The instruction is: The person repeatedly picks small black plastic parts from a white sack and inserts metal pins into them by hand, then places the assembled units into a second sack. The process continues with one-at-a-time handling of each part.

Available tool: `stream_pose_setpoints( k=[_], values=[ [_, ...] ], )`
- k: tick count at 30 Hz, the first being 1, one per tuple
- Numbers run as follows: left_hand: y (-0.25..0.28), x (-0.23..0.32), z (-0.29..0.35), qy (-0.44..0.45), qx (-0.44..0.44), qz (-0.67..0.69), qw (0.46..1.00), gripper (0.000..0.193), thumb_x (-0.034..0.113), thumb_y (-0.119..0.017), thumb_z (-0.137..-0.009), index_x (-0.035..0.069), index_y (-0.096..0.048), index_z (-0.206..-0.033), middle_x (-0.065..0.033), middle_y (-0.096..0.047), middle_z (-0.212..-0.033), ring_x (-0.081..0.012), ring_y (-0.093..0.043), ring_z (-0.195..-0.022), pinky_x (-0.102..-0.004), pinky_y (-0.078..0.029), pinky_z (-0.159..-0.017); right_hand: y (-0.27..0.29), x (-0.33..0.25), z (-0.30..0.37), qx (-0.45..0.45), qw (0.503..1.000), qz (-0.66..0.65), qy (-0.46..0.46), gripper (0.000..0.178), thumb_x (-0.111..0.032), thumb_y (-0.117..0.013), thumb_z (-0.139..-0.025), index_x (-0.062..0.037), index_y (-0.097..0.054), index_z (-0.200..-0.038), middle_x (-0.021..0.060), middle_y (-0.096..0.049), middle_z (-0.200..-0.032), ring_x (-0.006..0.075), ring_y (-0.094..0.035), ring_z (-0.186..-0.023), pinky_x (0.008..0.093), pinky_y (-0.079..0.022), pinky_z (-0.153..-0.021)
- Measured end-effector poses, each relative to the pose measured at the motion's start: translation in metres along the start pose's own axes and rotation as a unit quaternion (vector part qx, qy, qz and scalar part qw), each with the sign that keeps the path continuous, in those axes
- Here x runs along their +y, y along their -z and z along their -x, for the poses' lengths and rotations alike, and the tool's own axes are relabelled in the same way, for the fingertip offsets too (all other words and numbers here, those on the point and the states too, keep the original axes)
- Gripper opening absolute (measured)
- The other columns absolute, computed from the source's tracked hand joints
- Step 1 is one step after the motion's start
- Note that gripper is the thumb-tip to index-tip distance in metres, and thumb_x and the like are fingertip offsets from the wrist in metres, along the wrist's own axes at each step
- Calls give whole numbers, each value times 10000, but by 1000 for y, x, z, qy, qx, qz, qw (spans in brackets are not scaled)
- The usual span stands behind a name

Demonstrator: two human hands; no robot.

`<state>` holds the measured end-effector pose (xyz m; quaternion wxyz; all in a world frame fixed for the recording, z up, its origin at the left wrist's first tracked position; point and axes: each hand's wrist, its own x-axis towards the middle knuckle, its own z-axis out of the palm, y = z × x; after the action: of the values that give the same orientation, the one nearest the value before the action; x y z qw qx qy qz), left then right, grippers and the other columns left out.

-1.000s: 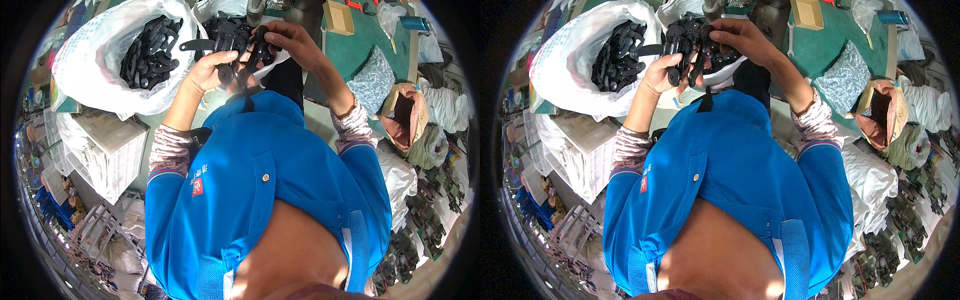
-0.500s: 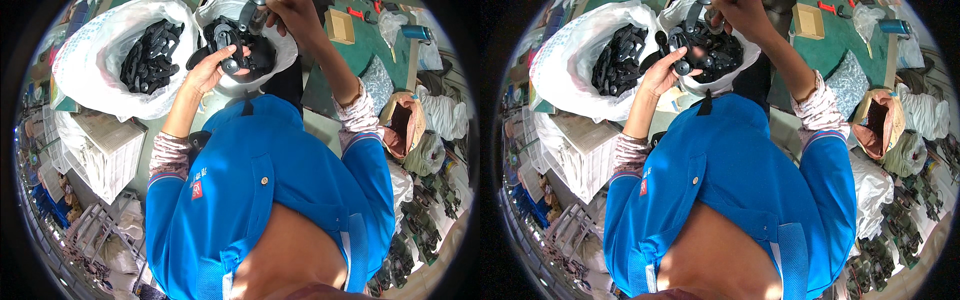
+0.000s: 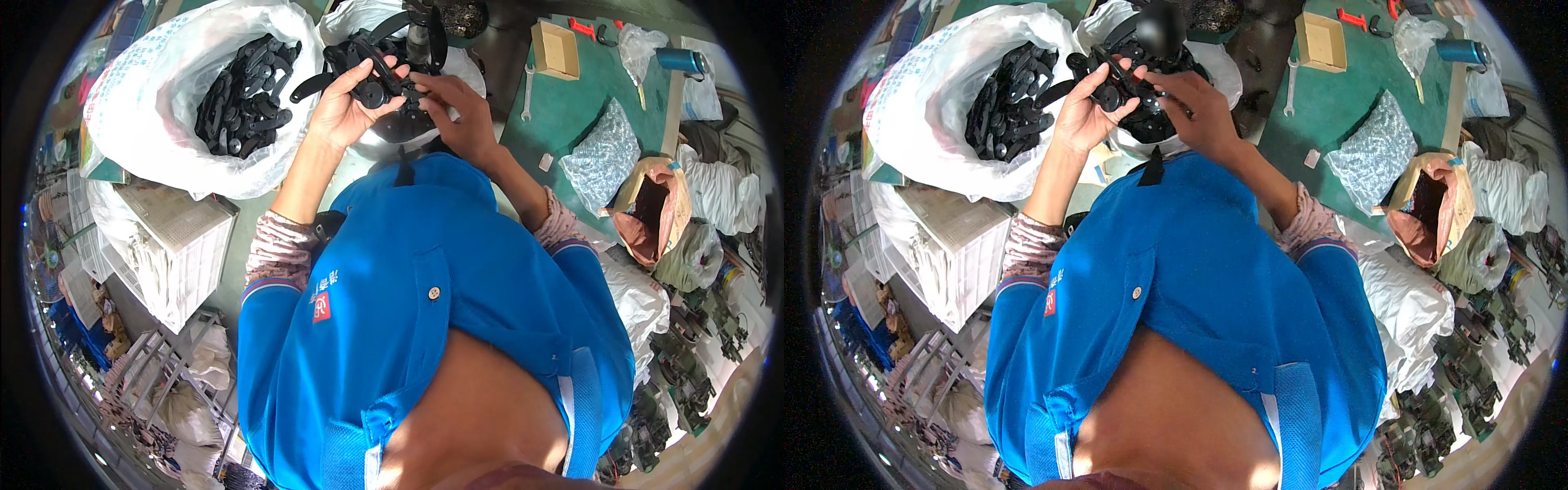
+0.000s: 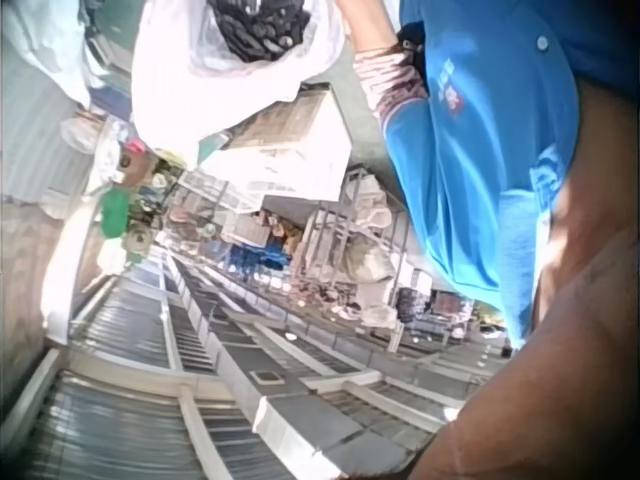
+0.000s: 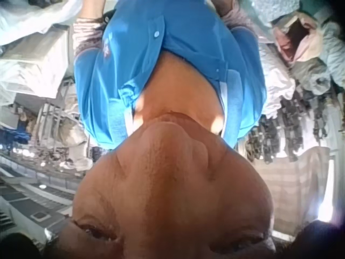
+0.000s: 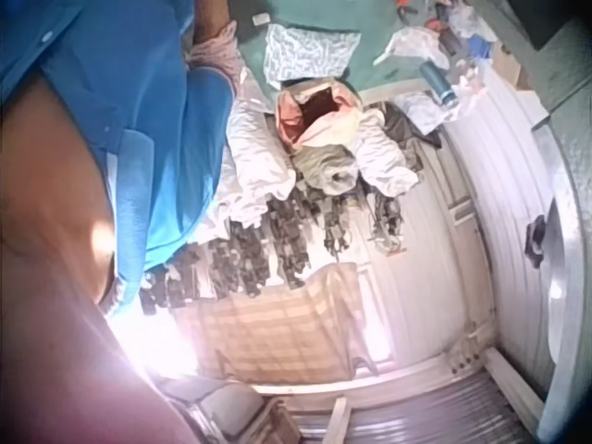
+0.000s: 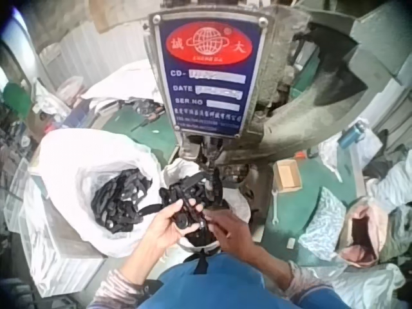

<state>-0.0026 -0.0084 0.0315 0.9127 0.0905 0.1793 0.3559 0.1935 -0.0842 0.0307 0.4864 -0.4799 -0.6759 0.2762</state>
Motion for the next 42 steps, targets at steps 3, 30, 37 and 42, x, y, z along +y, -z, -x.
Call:
stream_pose_setpoints(
  k=[3, 30, 37, 42],
  values=[
    [4, -4, 1, 25, -29, -21, 999, 295, 165, -472, -956, 6, -489, -1204, -141, -592, -1144, -267, -607, -1059, -467, -597, -753, 0, -2, -5, -13, 968, 214, 133, 461, -69, -669, -796, -279, -612, -1202, 76, -592, -932, 171, -593, -792, 266, -492, -648],
    [-8, -3, 24, 266, -146, -321, 897, 474, 316, -521, -943, -56, -666, -686, -147, -616, -1008, -182, -633, -788, -272, -515, -730, 35, -19, -53, -272, 959, -76, -35, 259, -188, -527, -957, -86, -613, -1178, 2, -618, -796, 28, -535, -699, 185, -430, -586],
    [-15, -4, 23, 210, -111, -261, 936, 472, 222, -501, -953, -129, -391, -1249, -153, -649, -777, -211, -667, -719, -297, -545, -717, 27, -33, -57, -97, 987, -75, -105, 213, -158, -558, -934, -70, -641, -1110, 14, -631, -809, 37, -536, -678, 193, -438, -573],
    [-13, 0, 21, 105, -72, -298, 946, 648, 195, -574, -924, 113, -197, -1445, -127, -601, -859, -206, -629, -662, -315, -526, -620, 38, -44, -112, 78, 986, -113, -90, 233, -108, -508, -927, 20, -586, -748, 72, -578, -546, 113, -513, -391, 249, -396, -357]
  ],
)
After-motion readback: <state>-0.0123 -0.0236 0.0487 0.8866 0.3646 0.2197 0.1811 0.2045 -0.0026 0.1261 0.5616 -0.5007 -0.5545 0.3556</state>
